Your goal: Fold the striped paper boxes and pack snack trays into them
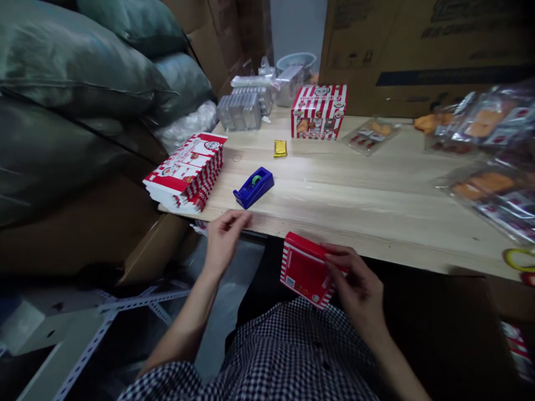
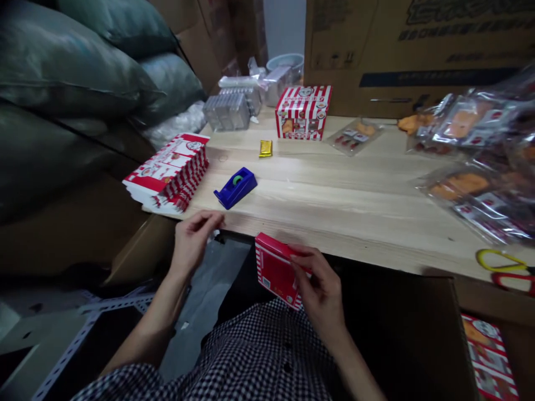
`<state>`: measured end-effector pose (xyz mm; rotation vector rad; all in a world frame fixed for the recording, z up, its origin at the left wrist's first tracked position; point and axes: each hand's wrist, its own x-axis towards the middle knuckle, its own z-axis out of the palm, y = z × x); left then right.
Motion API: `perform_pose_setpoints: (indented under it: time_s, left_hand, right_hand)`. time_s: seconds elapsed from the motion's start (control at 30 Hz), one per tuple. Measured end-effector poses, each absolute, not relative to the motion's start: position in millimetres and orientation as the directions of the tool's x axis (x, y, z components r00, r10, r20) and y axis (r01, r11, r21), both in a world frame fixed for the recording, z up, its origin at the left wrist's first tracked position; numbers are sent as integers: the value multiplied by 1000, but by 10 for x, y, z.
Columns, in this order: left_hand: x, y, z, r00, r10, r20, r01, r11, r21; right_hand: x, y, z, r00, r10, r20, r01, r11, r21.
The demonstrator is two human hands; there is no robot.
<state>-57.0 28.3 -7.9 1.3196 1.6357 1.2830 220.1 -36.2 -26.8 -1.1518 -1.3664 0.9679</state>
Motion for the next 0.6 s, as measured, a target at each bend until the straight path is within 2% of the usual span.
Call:
perform_pose_setpoints:
  time_s: [0.1, 0.23, 0.47, 0.6]
  left_hand:
    - [-81, -160, 81, -167, 986, -12, 114, 31, 993]
    - [225, -426, -15, -189, 965, -181, -86, 167, 982]
    - [228, -513, -212, -250, 938, -241, -173, 201, 964]
    - [366, -530, -236, -228, 938, -262, -224, 211, 952]
  right_hand:
    - [2076, -398, -380, -72, 971, 229, 161, 238, -958]
    - [1953, -416, -530, -144, 962, 230, 146, 251, -957]
    - [1811, -331, -652, -11, 963, 271, 197, 268, -943]
    - [1743, -338, -632, -35, 957, 289, 205, 290, -935]
